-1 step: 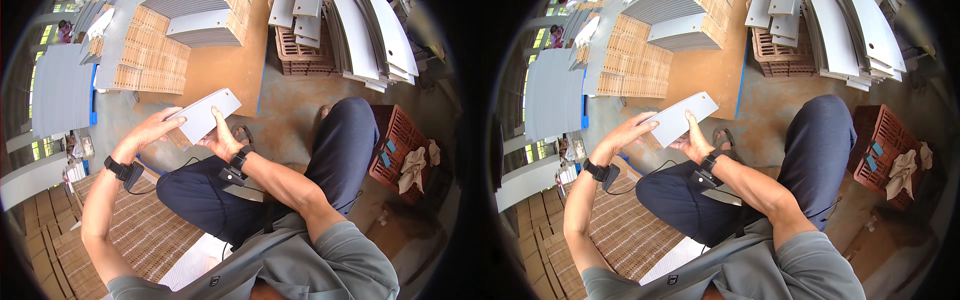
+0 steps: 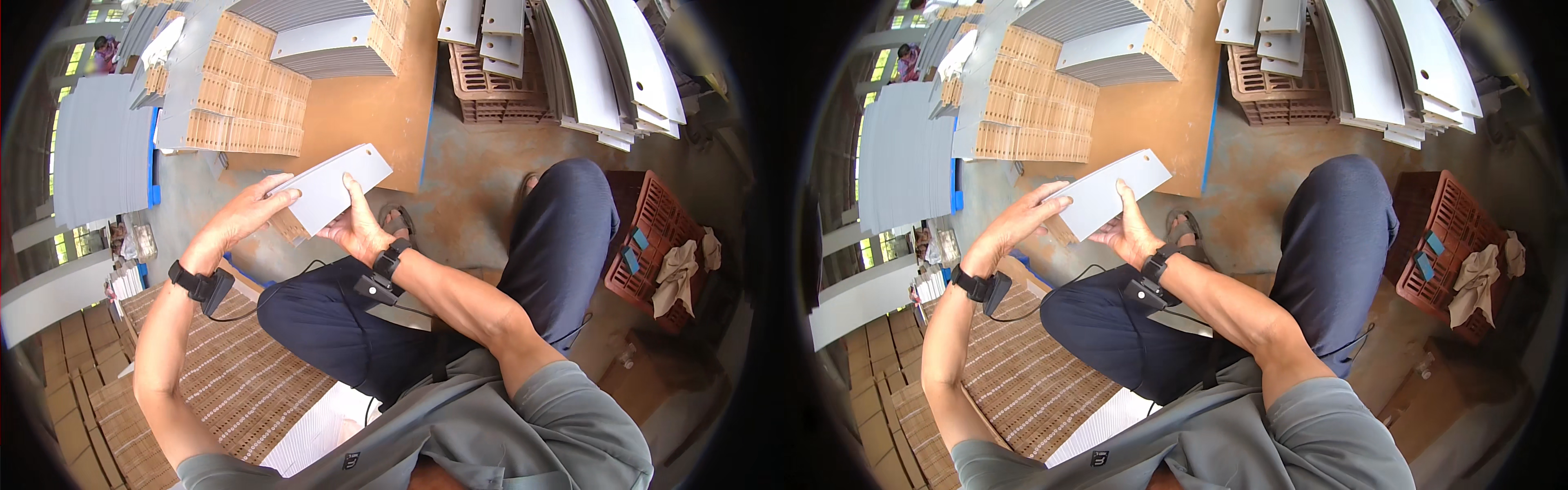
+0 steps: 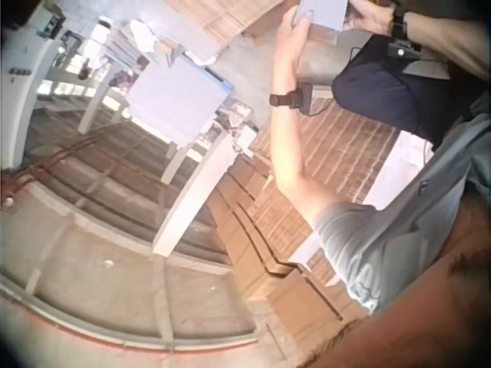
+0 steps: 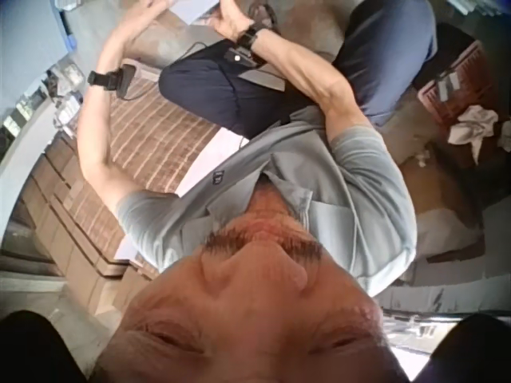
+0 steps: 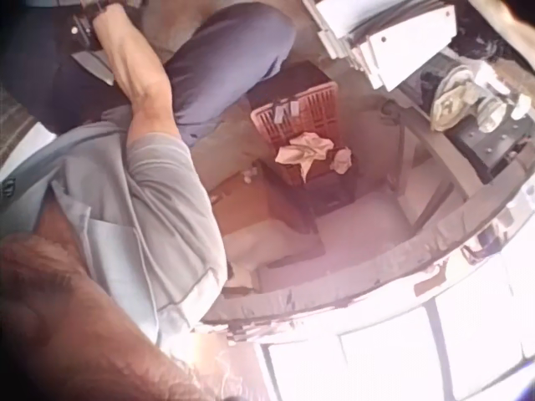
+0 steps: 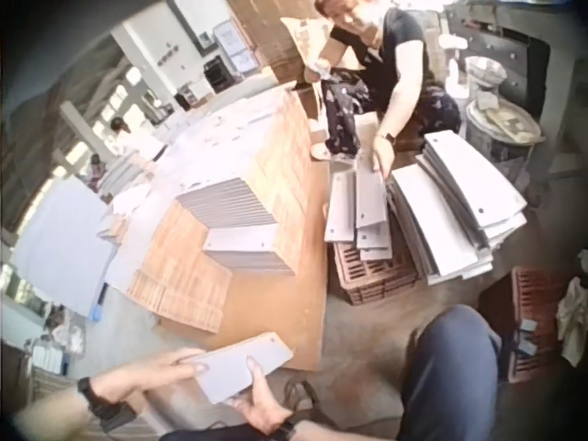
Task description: The recorder inspects wooden furniture panels, wipes them with a cloth, and sands the edges with a sanding block.
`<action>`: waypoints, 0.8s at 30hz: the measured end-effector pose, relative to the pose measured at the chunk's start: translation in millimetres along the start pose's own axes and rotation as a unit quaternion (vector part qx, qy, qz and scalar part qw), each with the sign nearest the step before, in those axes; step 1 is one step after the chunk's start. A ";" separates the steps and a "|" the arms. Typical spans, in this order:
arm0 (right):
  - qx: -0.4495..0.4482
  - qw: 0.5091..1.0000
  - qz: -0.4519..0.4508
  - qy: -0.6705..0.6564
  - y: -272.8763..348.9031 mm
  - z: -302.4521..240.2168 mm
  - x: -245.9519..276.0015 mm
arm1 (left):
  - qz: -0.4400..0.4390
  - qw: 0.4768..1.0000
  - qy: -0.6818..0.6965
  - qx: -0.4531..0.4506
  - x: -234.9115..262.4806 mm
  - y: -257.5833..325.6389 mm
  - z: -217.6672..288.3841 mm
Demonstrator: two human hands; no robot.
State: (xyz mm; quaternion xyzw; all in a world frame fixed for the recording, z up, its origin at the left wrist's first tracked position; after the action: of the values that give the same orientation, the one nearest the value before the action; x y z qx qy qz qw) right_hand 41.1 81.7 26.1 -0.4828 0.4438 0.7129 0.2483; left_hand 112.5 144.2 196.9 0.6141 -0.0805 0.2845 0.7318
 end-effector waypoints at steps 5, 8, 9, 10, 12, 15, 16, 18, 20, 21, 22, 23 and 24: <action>0.006 0.996 -0.043 -0.082 -6.0 -2.9 -40.4 | 0.062 0.998 -0.009 0.008 44.1 -5.1 15.1; -0.020 0.992 -0.050 -0.111 -42.5 -9.9 -17.9 | 0.101 0.995 0.005 0.000 46.1 -59.0 20.2; -0.047 0.989 -0.055 -0.127 -54.5 -10.1 -7.0 | 0.138 0.990 0.031 -0.008 37.4 -76.3 24.6; -0.047 0.989 -0.058 -0.129 -58.8 -13.6 -7.1 | 0.141 0.990 0.029 -0.007 37.4 -92.5 15.1; -0.038 0.990 -0.048 -0.123 -58.5 -15.5 -7.2 | 0.118 0.990 0.075 -0.022 31.3 -103.9 13.3; -0.048 0.993 -0.028 -0.104 -50.2 -14.3 -7.7 | 0.159 0.984 0.065 -0.052 28.4 -98.3 6.8; -0.050 0.993 -0.028 -0.105 -47.3 -12.7 -10.5 | 0.169 0.983 0.054 -0.057 28.9 -95.1 4.5; -0.080 0.989 -0.015 -0.122 -37.5 -7.2 -23.6 | 0.170 0.983 0.043 -0.057 36.2 -77.9 8.3; -0.086 0.986 -0.012 -0.145 -31.7 -0.9 -37.0 | 0.158 0.986 0.002 -0.052 46.4 -58.6 20.5; -0.088 0.985 -0.035 -0.143 -27.4 0.3 -46.1 | 0.156 0.986 0.006 -0.061 49.1 -52.8 21.6; -0.090 0.984 -0.058 -0.141 -24.4 0.1 -53.5 | 0.158 0.986 0.005 -0.059 48.8 -56.4 18.6; -0.080 0.987 -0.064 -0.127 -22.3 -4.3 -54.2 | 0.166 0.985 0.021 -0.043 48.1 -62.2 11.0; -0.079 0.986 -0.065 -0.129 -30.3 -6.9 -44.2 | 0.172 0.984 0.035 -0.028 44.1 -66.9 13.7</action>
State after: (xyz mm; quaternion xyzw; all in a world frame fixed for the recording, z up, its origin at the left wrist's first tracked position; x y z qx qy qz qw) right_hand 86.1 93.6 53.4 -0.4332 0.3177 0.7844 0.3102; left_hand 186.6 139.7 163.6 0.5599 -0.1674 0.4246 0.6915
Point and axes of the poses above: each hand's wrist, its own y-axis away from the middle knuckle, its own x-axis out of the back of the hand, z = x × y, the point moved 6 cm from there along -y, towards the middle knuckle, and after that the axes turned 2 degrees about -z, right-handed, at the moved point
